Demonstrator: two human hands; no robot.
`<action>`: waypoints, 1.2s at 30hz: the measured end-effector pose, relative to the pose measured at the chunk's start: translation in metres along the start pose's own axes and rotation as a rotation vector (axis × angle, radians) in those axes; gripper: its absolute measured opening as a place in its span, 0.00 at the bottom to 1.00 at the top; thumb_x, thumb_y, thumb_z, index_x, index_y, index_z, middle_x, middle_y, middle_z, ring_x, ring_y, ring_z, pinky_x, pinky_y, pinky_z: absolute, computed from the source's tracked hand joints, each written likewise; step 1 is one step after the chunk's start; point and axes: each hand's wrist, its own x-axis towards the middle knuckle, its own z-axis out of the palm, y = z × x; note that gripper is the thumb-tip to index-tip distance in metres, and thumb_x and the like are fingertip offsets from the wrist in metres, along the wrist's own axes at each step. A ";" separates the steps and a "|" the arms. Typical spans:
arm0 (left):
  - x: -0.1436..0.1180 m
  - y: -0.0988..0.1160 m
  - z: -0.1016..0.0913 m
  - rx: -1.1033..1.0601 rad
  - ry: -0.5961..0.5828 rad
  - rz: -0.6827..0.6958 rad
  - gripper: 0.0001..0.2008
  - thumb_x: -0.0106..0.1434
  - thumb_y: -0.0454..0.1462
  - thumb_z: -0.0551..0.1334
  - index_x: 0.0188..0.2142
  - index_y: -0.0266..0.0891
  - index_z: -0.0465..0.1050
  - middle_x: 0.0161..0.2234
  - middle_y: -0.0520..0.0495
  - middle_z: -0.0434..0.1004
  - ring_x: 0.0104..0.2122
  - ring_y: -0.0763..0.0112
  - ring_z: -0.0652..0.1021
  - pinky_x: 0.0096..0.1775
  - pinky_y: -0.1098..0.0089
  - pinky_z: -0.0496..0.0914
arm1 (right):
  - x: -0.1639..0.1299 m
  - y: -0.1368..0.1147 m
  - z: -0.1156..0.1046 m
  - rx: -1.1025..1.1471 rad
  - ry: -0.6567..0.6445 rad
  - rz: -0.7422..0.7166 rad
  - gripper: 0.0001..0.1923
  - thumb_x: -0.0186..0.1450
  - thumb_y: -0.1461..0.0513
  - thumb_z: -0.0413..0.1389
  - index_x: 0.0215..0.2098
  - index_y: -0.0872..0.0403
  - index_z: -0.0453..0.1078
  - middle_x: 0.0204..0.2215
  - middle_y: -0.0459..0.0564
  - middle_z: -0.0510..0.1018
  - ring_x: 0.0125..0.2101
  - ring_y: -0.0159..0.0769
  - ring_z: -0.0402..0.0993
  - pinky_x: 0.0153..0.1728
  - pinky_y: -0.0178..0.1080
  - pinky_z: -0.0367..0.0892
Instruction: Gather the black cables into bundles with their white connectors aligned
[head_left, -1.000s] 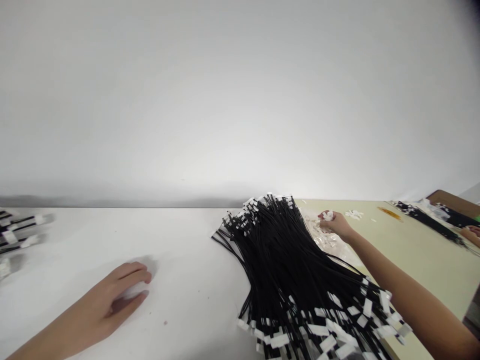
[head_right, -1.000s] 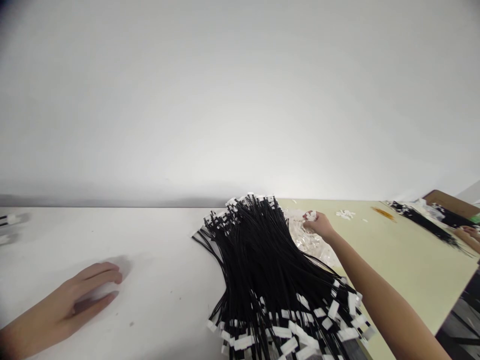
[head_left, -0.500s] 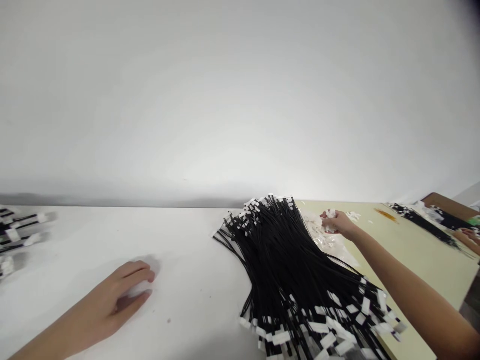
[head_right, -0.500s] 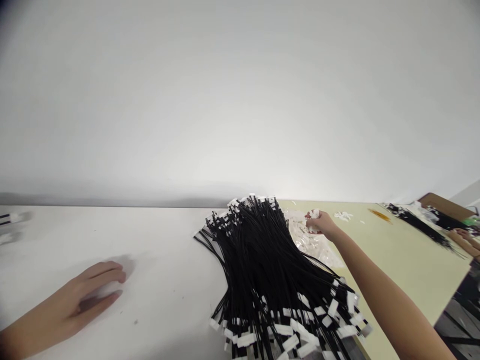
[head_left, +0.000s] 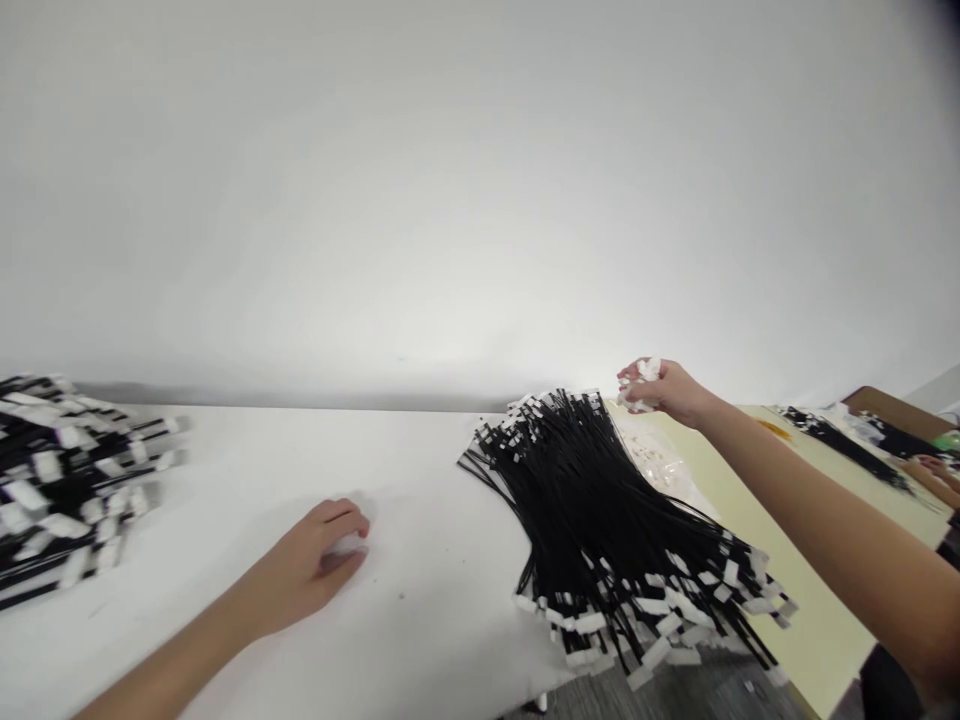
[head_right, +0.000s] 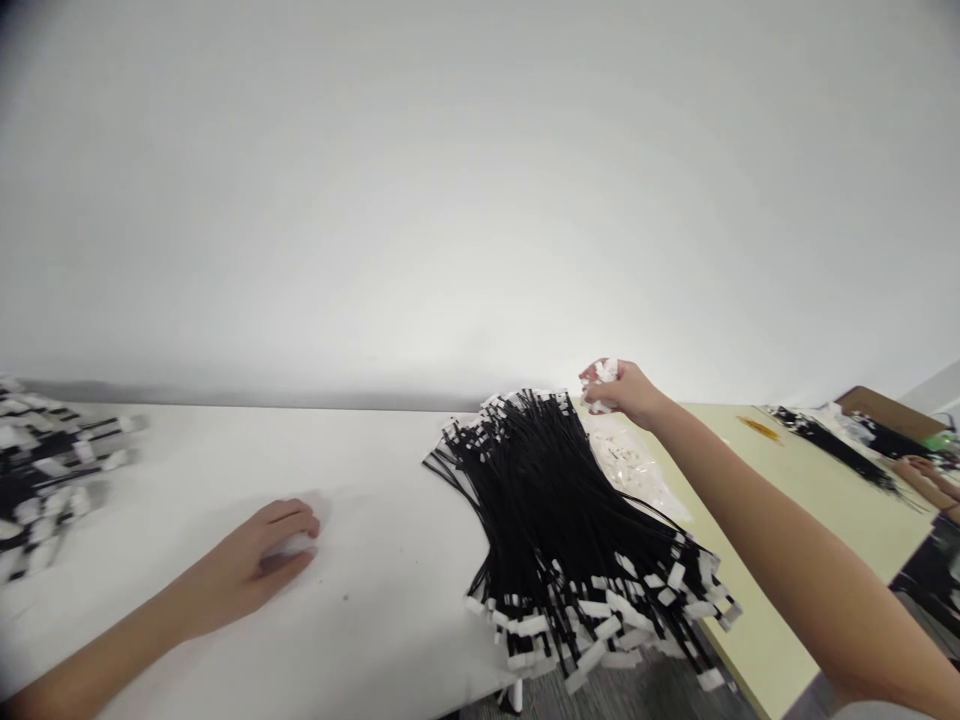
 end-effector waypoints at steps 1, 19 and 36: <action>0.000 -0.003 -0.004 -0.057 -0.118 0.012 0.10 0.56 0.42 0.53 0.31 0.44 0.71 0.35 0.45 0.71 0.35 0.67 0.72 0.28 0.73 0.69 | -0.001 -0.012 0.018 0.018 -0.039 -0.030 0.18 0.38 0.68 0.62 0.26 0.56 0.62 0.29 0.50 0.72 0.24 0.33 0.70 0.20 0.34 0.68; 0.021 -0.073 -0.032 -0.296 0.369 -0.254 0.20 0.62 0.44 0.48 0.52 0.39 0.59 0.51 0.40 0.61 0.49 0.64 0.66 0.48 0.60 0.64 | 0.004 -0.036 0.420 -0.699 -0.539 -0.291 0.10 0.43 0.66 0.57 0.26 0.57 0.66 0.23 0.45 0.74 0.23 0.32 0.70 0.22 0.31 0.63; 0.022 -0.084 -0.019 0.000 0.147 -0.170 0.28 0.61 0.40 0.50 0.60 0.35 0.50 0.57 0.36 0.56 0.56 0.57 0.60 0.53 0.58 0.57 | 0.004 -0.024 0.424 -0.946 -0.653 -0.444 0.35 0.44 0.51 0.62 0.49 0.52 0.63 0.44 0.54 0.70 0.42 0.44 0.68 0.40 0.39 0.63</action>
